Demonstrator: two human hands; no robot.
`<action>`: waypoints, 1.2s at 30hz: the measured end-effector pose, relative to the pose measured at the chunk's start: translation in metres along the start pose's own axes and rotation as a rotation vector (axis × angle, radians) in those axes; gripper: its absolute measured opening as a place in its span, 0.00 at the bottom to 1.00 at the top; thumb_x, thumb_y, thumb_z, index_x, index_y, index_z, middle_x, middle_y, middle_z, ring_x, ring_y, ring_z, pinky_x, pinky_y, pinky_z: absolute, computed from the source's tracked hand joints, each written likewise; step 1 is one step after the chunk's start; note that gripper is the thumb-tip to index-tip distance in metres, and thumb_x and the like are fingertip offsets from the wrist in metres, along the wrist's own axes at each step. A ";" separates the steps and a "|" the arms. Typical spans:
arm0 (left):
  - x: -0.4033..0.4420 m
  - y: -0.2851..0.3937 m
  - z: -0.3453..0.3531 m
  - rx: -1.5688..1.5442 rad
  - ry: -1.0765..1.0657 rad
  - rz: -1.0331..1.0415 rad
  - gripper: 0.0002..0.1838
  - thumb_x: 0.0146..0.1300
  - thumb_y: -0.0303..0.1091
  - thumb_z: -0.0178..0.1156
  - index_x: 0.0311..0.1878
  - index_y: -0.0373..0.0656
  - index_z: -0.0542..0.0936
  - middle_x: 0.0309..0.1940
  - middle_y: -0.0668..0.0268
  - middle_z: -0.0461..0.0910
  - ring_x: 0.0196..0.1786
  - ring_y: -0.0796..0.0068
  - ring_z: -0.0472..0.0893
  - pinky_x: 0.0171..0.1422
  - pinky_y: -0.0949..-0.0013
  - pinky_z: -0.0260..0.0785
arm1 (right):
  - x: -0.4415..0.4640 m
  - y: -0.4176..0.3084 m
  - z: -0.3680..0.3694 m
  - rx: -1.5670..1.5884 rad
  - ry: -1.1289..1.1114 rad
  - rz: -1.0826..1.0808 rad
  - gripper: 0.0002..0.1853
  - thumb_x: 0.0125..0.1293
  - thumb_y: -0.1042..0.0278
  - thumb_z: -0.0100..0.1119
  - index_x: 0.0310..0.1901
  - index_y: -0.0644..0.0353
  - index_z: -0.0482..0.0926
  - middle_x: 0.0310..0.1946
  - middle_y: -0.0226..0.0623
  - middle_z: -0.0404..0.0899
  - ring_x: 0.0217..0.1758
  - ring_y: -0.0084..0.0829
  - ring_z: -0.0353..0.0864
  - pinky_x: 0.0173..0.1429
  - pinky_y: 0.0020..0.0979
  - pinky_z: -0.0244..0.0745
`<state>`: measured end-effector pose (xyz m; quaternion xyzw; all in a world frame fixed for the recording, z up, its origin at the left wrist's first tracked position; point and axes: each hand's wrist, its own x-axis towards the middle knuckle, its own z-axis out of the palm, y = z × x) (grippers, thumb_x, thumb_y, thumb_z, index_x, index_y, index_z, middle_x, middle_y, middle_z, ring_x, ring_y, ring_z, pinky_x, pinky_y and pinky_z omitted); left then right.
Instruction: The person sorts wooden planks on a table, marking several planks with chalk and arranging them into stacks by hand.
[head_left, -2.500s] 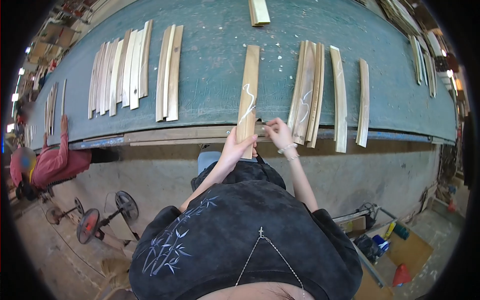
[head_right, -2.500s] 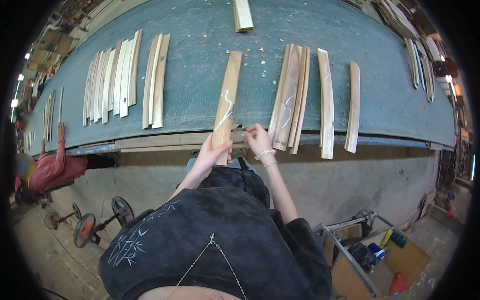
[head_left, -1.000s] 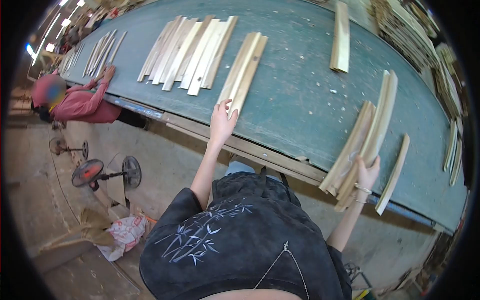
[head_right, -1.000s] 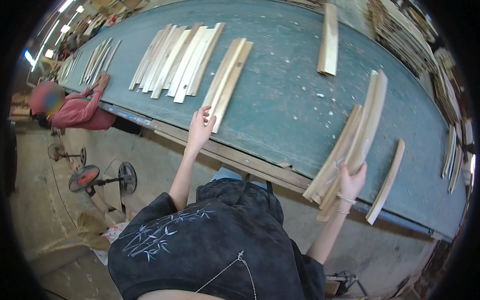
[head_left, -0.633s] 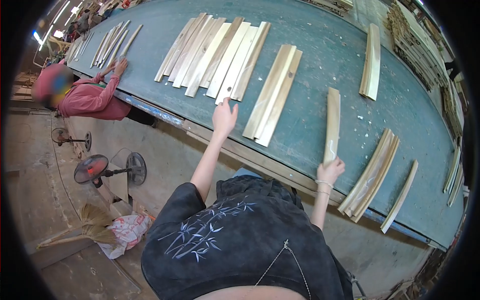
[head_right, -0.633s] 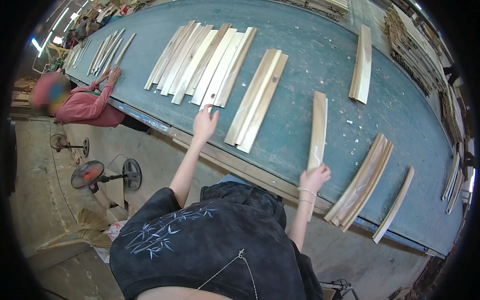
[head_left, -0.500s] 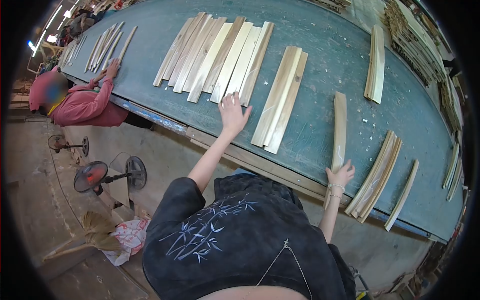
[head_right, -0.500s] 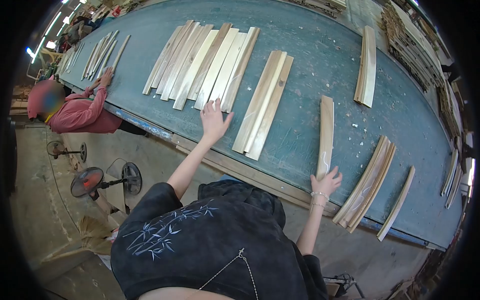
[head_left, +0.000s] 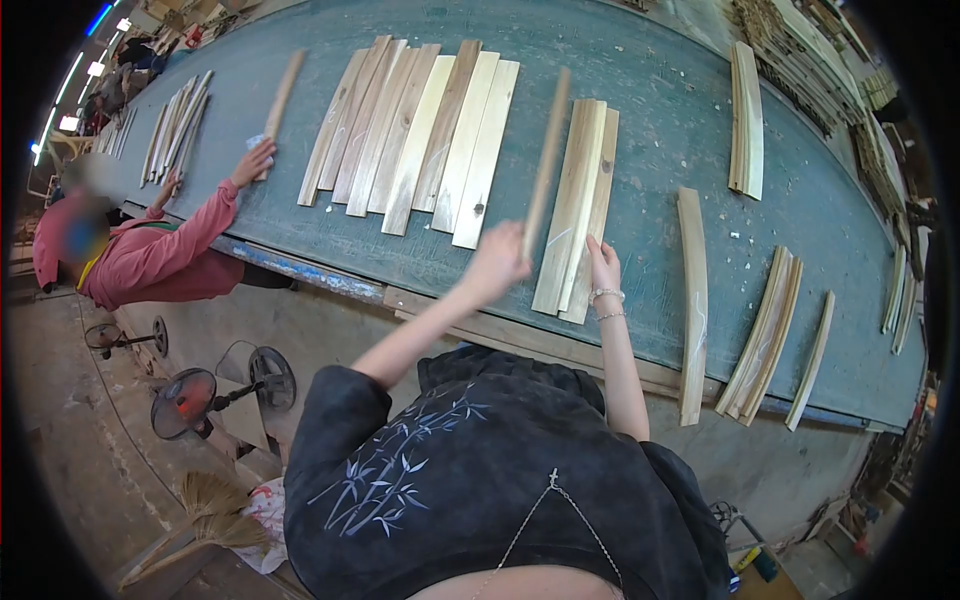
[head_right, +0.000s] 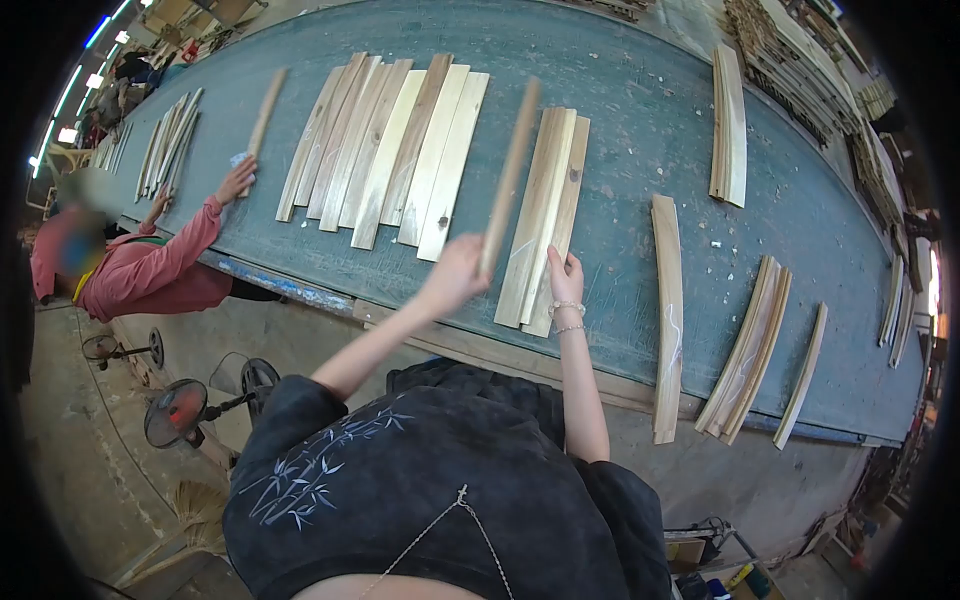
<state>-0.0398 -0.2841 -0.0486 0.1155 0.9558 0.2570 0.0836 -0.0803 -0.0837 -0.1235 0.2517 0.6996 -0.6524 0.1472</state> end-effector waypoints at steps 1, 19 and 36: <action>-0.007 0.025 -0.002 -0.117 -0.138 -0.043 0.26 0.51 0.36 0.53 0.49 0.26 0.65 0.55 0.49 0.61 0.57 0.55 0.63 0.61 0.61 0.55 | -0.007 -0.009 0.004 0.033 0.040 -0.012 0.35 0.50 0.50 0.62 0.51 0.69 0.63 0.39 0.47 0.75 0.42 0.29 0.74 0.45 0.27 0.68; -0.012 -0.044 0.015 0.216 0.231 -0.489 0.39 0.50 0.42 0.57 0.62 0.39 0.52 0.37 0.54 0.67 0.40 0.56 0.72 0.37 0.60 0.69 | -0.070 -0.041 0.079 -1.018 0.250 -0.432 0.49 0.43 0.60 0.66 0.59 0.72 0.43 0.44 0.50 0.59 0.47 0.46 0.66 0.42 0.36 0.72; -0.032 -0.007 0.022 -0.454 -0.223 0.065 0.34 0.50 0.45 0.59 0.55 0.32 0.61 0.35 0.54 0.73 0.37 0.64 0.74 0.42 0.67 0.66 | -0.069 -0.029 0.074 -0.824 0.281 -0.530 0.48 0.46 0.40 0.57 0.60 0.67 0.49 0.42 0.51 0.60 0.44 0.49 0.62 0.49 0.41 0.63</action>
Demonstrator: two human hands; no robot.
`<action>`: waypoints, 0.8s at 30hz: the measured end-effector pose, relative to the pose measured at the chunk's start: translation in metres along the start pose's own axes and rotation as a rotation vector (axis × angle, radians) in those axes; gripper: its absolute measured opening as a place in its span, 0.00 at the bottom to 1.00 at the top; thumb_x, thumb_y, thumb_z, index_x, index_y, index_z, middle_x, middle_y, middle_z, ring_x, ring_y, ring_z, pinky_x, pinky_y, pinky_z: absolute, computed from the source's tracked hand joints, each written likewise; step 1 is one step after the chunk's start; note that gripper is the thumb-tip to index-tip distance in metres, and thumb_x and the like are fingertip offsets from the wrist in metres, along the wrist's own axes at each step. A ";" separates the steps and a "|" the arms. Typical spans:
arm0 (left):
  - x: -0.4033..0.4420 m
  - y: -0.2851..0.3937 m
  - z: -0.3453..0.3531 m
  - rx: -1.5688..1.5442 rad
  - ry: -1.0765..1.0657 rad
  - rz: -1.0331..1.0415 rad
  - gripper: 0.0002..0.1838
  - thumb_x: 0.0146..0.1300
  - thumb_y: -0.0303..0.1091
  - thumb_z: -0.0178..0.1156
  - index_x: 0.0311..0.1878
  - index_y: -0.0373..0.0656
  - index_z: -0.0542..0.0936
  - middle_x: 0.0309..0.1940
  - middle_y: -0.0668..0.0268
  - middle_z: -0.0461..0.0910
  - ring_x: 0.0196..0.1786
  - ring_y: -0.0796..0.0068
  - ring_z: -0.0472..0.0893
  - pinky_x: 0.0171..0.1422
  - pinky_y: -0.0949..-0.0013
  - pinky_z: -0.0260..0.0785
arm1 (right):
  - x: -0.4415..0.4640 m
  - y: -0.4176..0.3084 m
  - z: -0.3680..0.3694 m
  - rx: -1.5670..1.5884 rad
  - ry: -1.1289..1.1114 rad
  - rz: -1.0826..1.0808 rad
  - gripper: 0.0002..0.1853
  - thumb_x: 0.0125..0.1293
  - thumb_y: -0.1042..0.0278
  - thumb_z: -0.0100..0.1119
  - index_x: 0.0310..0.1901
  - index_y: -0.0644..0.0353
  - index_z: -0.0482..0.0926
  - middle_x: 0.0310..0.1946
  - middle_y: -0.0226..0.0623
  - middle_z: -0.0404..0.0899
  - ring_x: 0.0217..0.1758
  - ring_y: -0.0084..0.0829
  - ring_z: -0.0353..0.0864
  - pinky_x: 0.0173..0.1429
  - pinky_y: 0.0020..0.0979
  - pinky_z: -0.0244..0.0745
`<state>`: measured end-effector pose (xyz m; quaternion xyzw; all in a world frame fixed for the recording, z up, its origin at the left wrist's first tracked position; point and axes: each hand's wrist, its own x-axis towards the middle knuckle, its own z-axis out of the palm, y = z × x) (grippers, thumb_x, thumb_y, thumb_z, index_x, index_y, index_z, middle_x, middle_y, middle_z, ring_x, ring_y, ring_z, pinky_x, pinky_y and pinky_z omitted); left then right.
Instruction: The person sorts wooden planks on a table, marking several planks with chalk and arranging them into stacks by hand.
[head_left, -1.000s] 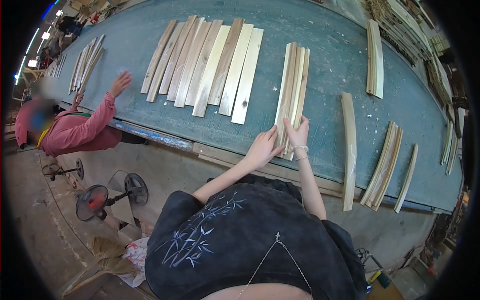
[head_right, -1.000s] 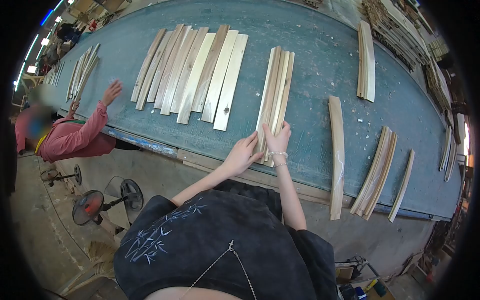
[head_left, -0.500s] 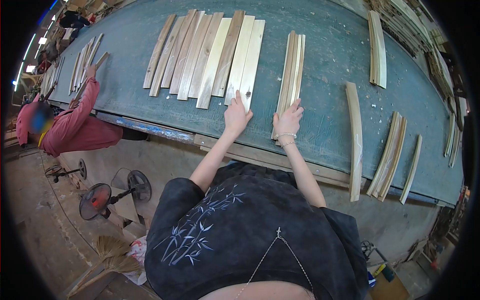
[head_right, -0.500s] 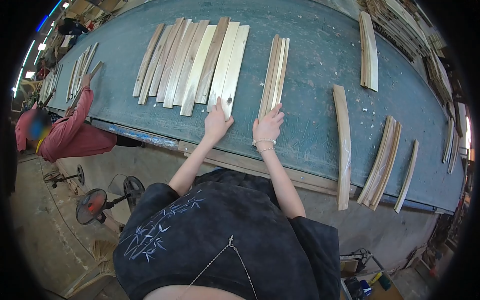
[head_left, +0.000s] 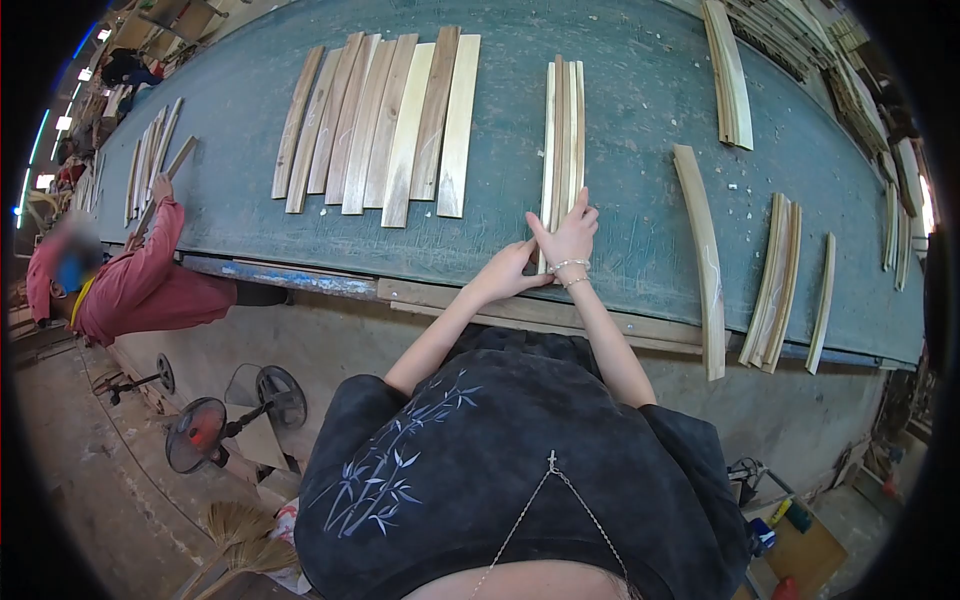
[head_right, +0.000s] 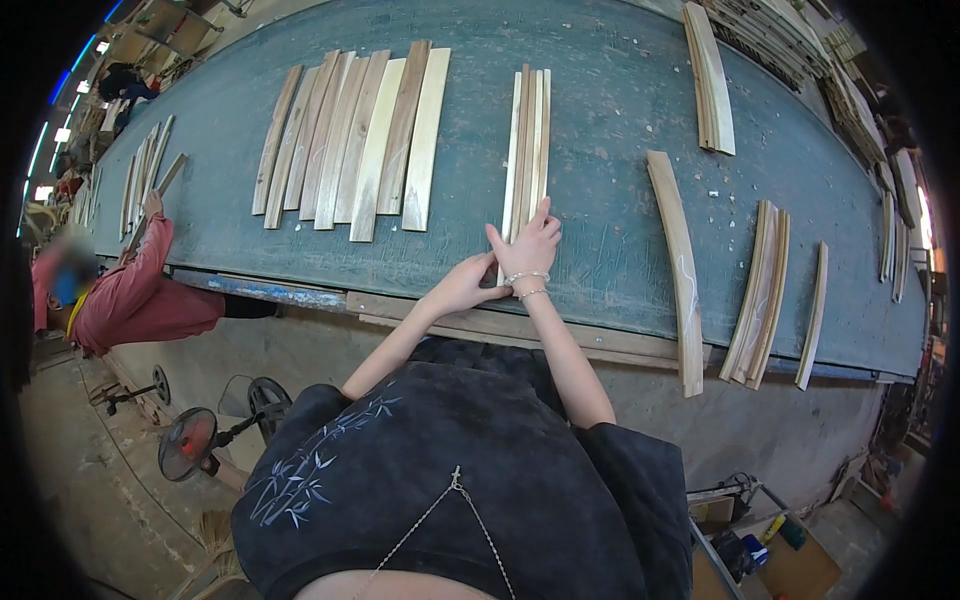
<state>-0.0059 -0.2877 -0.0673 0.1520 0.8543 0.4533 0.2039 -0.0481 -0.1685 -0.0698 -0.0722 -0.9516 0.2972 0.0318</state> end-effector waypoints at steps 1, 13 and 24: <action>0.000 -0.001 -0.002 -0.144 -0.065 -0.028 0.32 0.52 0.42 0.58 0.56 0.33 0.61 0.37 0.57 0.73 0.38 0.69 0.74 0.42 0.69 0.67 | -0.001 -0.004 -0.002 -0.051 -0.033 0.014 0.47 0.46 0.40 0.57 0.60 0.66 0.49 0.43 0.51 0.60 0.45 0.50 0.62 0.49 0.41 0.63; -0.020 -0.052 -0.006 -1.709 0.089 -0.452 0.25 0.62 0.56 0.37 0.48 0.44 0.67 0.20 0.72 0.68 0.20 0.80 0.68 0.38 0.72 0.69 | 0.008 0.015 0.018 0.093 0.055 0.045 0.43 0.49 0.42 0.56 0.59 0.64 0.52 0.45 0.55 0.60 0.47 0.51 0.61 0.52 0.43 0.60; -0.007 -0.037 0.002 -1.308 0.255 -0.428 0.20 0.65 0.48 0.38 0.45 0.40 0.66 0.31 0.63 0.75 0.33 0.73 0.77 0.39 0.69 0.72 | 0.007 0.014 0.018 0.146 0.036 0.071 0.40 0.51 0.49 0.57 0.59 0.63 0.53 0.46 0.53 0.59 0.49 0.49 0.60 0.55 0.41 0.57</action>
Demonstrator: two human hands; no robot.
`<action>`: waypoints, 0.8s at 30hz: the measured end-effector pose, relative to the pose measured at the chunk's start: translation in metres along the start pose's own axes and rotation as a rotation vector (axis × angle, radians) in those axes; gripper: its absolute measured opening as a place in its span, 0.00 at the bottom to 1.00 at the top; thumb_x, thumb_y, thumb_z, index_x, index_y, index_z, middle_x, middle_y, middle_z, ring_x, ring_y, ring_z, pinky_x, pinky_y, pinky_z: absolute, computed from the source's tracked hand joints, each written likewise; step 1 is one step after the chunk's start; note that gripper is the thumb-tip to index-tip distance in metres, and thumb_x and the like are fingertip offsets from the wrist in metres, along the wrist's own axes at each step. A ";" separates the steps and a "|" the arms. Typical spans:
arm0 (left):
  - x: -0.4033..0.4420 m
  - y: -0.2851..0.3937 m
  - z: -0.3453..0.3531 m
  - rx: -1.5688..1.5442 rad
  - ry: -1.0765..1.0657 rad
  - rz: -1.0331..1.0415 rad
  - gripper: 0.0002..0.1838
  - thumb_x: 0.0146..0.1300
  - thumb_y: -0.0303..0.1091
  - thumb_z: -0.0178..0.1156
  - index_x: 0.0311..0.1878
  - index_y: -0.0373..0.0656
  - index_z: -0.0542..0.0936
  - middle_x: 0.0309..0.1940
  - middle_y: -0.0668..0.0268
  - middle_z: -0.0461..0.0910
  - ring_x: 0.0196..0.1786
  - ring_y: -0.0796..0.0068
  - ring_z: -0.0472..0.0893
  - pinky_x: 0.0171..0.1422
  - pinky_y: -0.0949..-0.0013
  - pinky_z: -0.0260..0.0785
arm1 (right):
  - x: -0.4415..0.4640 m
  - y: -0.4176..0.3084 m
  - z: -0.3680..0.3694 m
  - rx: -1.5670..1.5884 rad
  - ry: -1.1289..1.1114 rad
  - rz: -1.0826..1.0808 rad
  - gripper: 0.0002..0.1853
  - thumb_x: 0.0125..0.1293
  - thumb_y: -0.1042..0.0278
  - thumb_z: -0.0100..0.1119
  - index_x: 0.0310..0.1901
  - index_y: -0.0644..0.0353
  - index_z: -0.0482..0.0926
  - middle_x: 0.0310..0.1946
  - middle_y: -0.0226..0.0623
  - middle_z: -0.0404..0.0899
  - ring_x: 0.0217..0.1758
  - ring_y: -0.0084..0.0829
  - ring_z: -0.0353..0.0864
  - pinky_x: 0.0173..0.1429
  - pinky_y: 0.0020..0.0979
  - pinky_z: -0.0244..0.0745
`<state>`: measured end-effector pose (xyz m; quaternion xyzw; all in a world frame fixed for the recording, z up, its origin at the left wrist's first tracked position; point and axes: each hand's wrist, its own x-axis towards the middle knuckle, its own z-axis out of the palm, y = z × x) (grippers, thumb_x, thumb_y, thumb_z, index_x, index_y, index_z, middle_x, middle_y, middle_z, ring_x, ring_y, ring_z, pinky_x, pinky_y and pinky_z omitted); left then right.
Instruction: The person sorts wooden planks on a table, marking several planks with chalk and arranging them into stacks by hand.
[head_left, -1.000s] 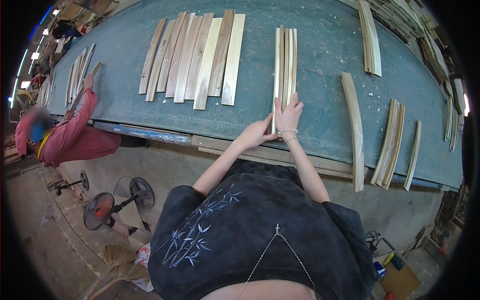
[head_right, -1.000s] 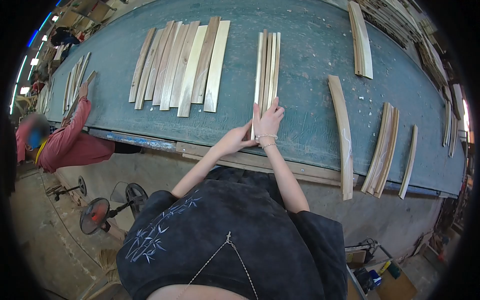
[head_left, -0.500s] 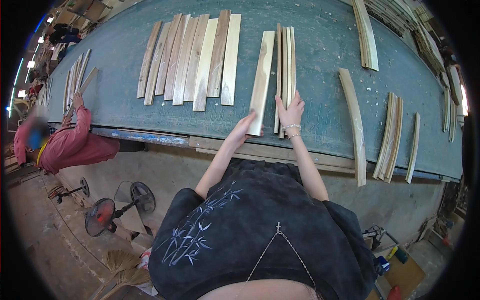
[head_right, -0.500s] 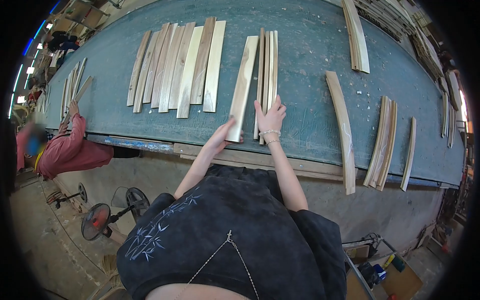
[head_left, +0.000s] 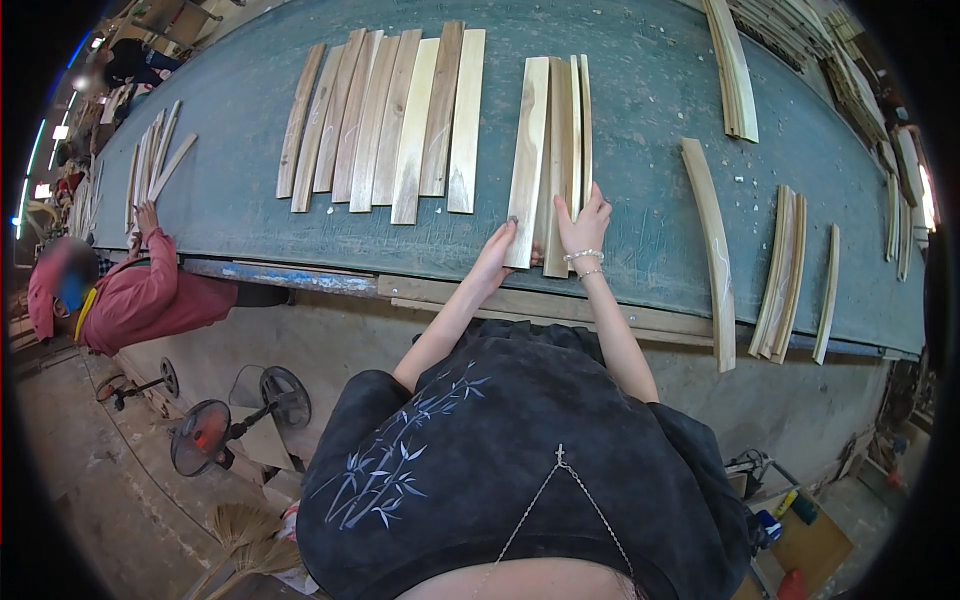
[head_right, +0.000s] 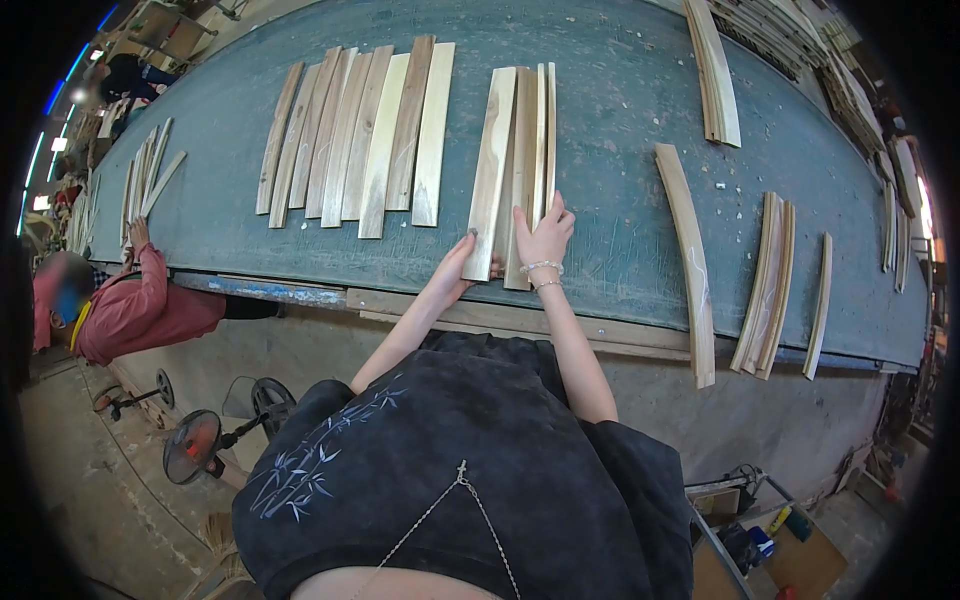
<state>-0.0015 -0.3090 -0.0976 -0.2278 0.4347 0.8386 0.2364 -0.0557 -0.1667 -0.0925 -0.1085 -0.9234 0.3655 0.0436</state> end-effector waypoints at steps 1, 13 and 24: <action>0.003 0.001 -0.004 -0.101 -0.014 -0.089 0.19 0.65 0.47 0.39 0.46 0.40 0.66 0.30 0.65 0.73 0.32 0.75 0.76 0.37 0.72 0.70 | 0.000 0.000 0.000 0.000 0.003 0.005 0.40 0.51 0.49 0.57 0.59 0.63 0.53 0.46 0.53 0.59 0.49 0.49 0.60 0.55 0.41 0.57; -0.004 0.016 -0.020 -0.625 -0.319 -0.171 0.20 0.64 0.48 0.40 0.53 0.47 0.65 0.26 0.70 0.67 0.24 0.82 0.66 0.29 0.80 0.63 | -0.021 -0.046 -0.005 -0.566 -0.030 -0.088 0.52 0.40 0.49 0.64 0.64 0.58 0.44 0.46 0.51 0.61 0.43 0.41 0.65 0.48 0.38 0.61; 0.003 0.000 -0.002 0.688 0.160 0.322 0.16 0.63 0.42 0.45 0.45 0.39 0.66 0.35 0.53 0.71 0.39 0.63 0.74 0.42 0.63 0.66 | -0.009 0.010 0.002 -0.175 -0.059 -0.228 0.41 0.53 0.67 0.52 0.63 0.65 0.38 0.49 0.64 0.59 0.51 0.54 0.62 0.56 0.42 0.57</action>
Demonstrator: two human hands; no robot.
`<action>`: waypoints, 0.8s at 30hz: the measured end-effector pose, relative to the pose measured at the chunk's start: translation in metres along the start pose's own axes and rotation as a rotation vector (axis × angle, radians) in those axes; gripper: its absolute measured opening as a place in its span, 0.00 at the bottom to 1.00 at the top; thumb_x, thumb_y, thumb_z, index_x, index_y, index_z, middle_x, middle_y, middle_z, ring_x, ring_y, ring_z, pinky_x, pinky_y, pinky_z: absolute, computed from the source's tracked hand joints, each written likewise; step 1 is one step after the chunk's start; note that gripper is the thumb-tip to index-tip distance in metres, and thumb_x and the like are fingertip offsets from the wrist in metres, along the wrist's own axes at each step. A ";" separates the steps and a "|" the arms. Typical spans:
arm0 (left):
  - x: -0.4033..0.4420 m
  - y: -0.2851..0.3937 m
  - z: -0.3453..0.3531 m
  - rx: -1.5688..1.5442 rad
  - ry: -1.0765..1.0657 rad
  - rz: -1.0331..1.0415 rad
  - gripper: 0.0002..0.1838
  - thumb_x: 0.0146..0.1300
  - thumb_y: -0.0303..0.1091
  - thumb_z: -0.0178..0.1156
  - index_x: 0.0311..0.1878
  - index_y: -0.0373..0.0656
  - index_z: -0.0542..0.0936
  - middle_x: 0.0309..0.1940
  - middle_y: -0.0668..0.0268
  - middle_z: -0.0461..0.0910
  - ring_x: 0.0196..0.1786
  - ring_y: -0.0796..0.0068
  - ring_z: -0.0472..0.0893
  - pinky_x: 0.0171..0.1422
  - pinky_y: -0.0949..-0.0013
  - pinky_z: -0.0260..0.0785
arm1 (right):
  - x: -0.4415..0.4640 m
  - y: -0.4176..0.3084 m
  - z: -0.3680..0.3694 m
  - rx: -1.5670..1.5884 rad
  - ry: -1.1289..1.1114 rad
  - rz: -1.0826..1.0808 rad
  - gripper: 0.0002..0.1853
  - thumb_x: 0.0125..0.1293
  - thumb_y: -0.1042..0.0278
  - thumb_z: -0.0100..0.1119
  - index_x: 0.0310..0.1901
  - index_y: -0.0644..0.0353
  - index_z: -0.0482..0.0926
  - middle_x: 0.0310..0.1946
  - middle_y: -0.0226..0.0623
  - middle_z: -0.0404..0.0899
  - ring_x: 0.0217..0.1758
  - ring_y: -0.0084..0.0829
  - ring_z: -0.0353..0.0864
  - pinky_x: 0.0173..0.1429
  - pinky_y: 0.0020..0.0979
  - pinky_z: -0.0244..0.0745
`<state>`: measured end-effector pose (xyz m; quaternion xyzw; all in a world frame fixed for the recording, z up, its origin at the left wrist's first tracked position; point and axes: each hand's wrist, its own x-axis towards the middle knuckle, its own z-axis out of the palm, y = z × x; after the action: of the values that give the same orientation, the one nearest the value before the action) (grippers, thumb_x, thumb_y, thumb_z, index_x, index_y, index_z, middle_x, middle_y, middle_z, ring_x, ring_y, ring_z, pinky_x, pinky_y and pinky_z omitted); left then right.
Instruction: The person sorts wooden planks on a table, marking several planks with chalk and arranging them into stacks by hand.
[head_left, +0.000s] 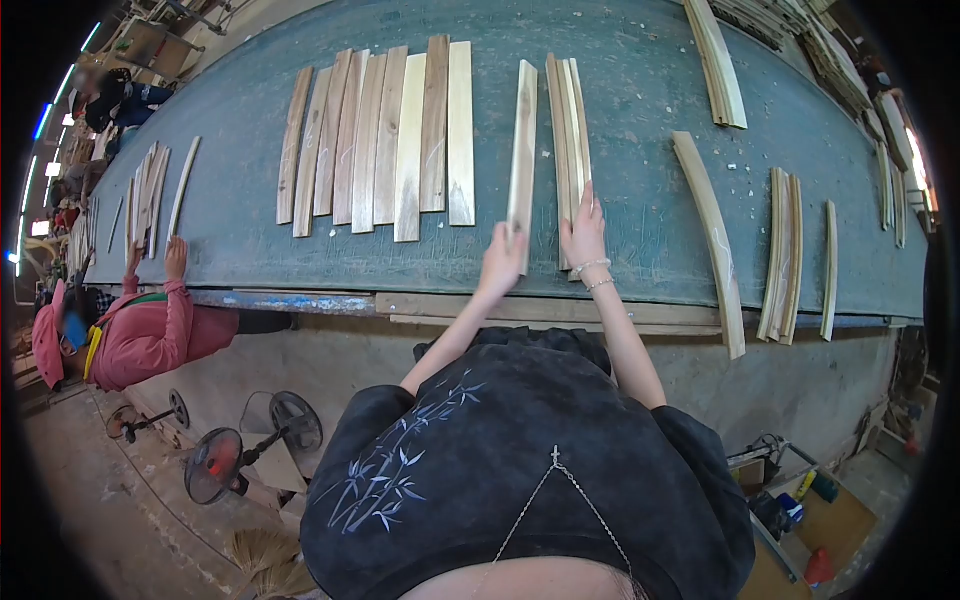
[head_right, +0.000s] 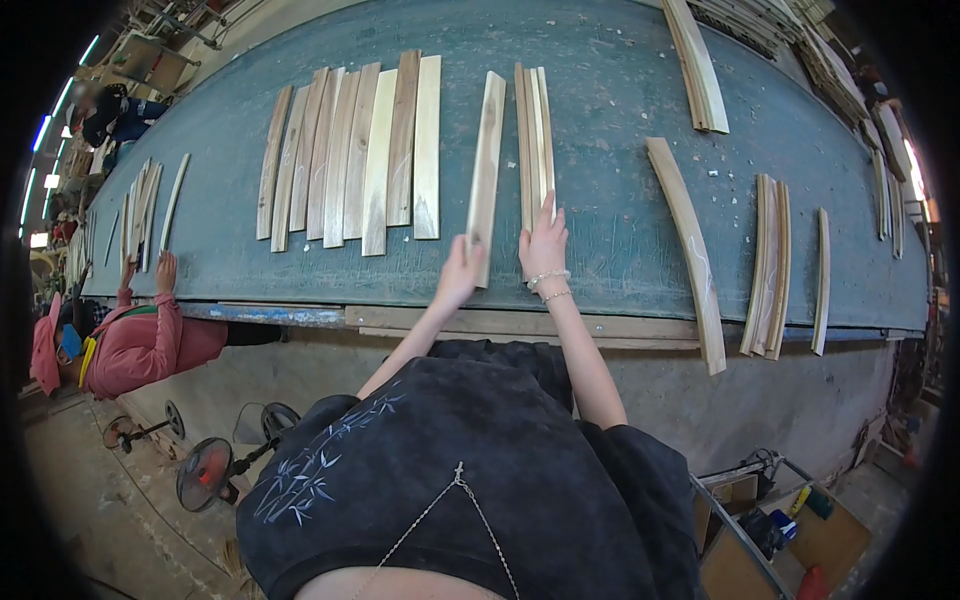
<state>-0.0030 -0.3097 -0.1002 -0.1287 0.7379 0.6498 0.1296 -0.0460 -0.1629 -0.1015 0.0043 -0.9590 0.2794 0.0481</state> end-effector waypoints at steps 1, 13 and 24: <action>-0.001 0.001 0.012 0.431 0.086 0.228 0.15 0.61 0.39 0.46 0.45 0.37 0.66 0.37 0.50 0.70 0.41 0.57 0.72 0.45 0.59 0.65 | 0.001 0.004 0.002 0.082 0.078 -0.042 0.40 0.53 0.68 0.51 0.63 0.66 0.39 0.50 0.63 0.60 0.51 0.53 0.62 0.56 0.41 0.56; -0.023 0.015 0.034 0.873 -0.053 0.474 0.31 0.56 0.40 0.53 0.57 0.30 0.58 0.58 0.44 0.54 0.60 0.48 0.56 0.62 0.58 0.51 | 0.027 -0.033 -0.014 -0.236 -0.082 0.467 0.56 0.39 0.52 0.67 0.63 0.62 0.39 0.49 0.52 0.62 0.44 0.44 0.70 0.42 0.35 0.73; 0.099 0.097 0.077 -0.464 -0.261 -0.180 0.31 0.54 0.48 0.56 0.53 0.33 0.64 0.42 0.60 0.72 0.44 0.72 0.73 0.47 0.73 0.65 | 0.048 0.022 -0.073 1.096 -0.344 0.511 0.49 0.42 0.54 0.69 0.60 0.68 0.50 0.48 0.44 0.67 0.47 0.28 0.71 0.47 0.25 0.69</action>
<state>-0.1284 -0.2239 -0.0549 -0.1350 0.5321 0.7983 0.2478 -0.0879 -0.1043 -0.0473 -0.1561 -0.6411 0.7284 -0.1844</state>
